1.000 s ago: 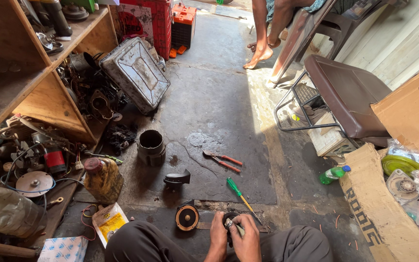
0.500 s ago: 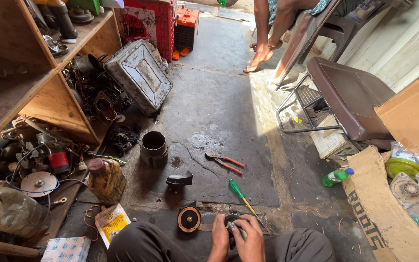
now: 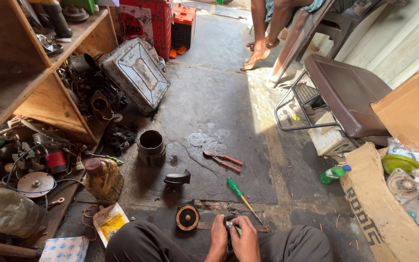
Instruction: The person sits cross-legged on the workshop floor and works on a small round electrical component held in their lap, prying and twisting at its parts with their hands. They occasionally pick up a screwdriver from the floor and use it on the component, then resume working it by hand.
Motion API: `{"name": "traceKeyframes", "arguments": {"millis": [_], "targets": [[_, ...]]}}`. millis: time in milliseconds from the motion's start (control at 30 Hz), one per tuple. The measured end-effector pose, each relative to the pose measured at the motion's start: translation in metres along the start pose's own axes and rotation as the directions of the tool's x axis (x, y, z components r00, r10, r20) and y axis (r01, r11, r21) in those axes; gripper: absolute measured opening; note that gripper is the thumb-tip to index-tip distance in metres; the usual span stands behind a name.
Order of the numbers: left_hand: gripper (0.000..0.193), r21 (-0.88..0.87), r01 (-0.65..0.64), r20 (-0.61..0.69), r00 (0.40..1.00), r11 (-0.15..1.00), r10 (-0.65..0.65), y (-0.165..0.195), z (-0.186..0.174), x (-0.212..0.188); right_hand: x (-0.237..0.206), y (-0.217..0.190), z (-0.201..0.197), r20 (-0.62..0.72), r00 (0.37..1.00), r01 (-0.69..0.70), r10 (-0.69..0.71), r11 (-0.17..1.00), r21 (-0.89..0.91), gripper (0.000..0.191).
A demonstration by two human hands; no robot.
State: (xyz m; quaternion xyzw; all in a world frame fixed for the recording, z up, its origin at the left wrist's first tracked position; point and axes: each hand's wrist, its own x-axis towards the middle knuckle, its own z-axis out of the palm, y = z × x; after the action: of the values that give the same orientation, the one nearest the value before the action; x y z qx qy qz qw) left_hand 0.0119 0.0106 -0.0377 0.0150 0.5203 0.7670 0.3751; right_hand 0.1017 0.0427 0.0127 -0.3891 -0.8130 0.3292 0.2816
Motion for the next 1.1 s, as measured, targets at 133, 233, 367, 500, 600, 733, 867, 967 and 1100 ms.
{"name": "traceKeyframes", "arguments": {"millis": [133, 233, 367, 500, 600, 733, 867, 967, 1100], "targets": [[0.033, -0.098, 0.032, 0.024, 0.999, 0.995, -0.029, 0.003, -0.001, -0.002, 0.0, -0.004, -0.004, -0.002, 0.996, 0.085, -0.085, 0.993, 0.087, 0.013], [0.033, -0.11, 0.116, 0.003, 0.993, 0.987, -0.116, 0.007, -0.002, -0.004, 0.0, -0.01, -0.007, 0.017, 0.993, 0.114, -0.117, 0.988, 0.106, 0.014], [0.035, -0.029, 0.006, 0.063, 0.998, 1.0, -0.004, 0.008, 0.001, -0.008, -0.003, -0.021, -0.011, -0.028, 0.998, 0.05, -0.049, 0.999, 0.007, 0.013], [0.034, 0.002, 0.003, 0.05, 0.999, 1.0, -0.004, 0.006, 0.0, -0.011, -0.005, -0.032, -0.018, -0.04, 0.997, 0.064, -0.063, 0.998, 0.027, 0.011], [0.038, -0.03, 0.009, 0.054, 0.998, 1.0, -0.008, 0.005, -0.006, -0.009, -0.005, -0.04, -0.023, -0.006, 0.987, 0.161, -0.161, 0.984, 0.075, 0.014], [0.036, -0.064, 0.058, 0.06, 0.997, 0.996, -0.054, -0.001, -0.007, -0.007, -0.005, -0.049, -0.027, -0.047, 0.985, 0.167, -0.166, 0.986, 0.022, 0.014], [0.033, -0.15, 0.1, 0.113, 0.99, 0.984, -0.083, -0.005, -0.003, -0.011, -0.007, -0.056, -0.027, -0.084, 0.987, 0.135, -0.137, 0.99, -0.03, 0.012], [0.036, -0.05, 0.173, 0.0, 0.985, 0.984, -0.174, 0.007, -0.004, -0.014, -0.007, -0.059, -0.029, -0.082, 0.98, 0.178, -0.181, 0.983, -0.036, 0.014], [0.039, -0.284, 0.38, 0.138, 0.925, 0.88, -0.355, 0.032, -0.009, -0.018, -0.004, -0.058, -0.036, -0.27, 0.948, 0.219, -0.17, 0.962, 0.162, 0.014]]}}
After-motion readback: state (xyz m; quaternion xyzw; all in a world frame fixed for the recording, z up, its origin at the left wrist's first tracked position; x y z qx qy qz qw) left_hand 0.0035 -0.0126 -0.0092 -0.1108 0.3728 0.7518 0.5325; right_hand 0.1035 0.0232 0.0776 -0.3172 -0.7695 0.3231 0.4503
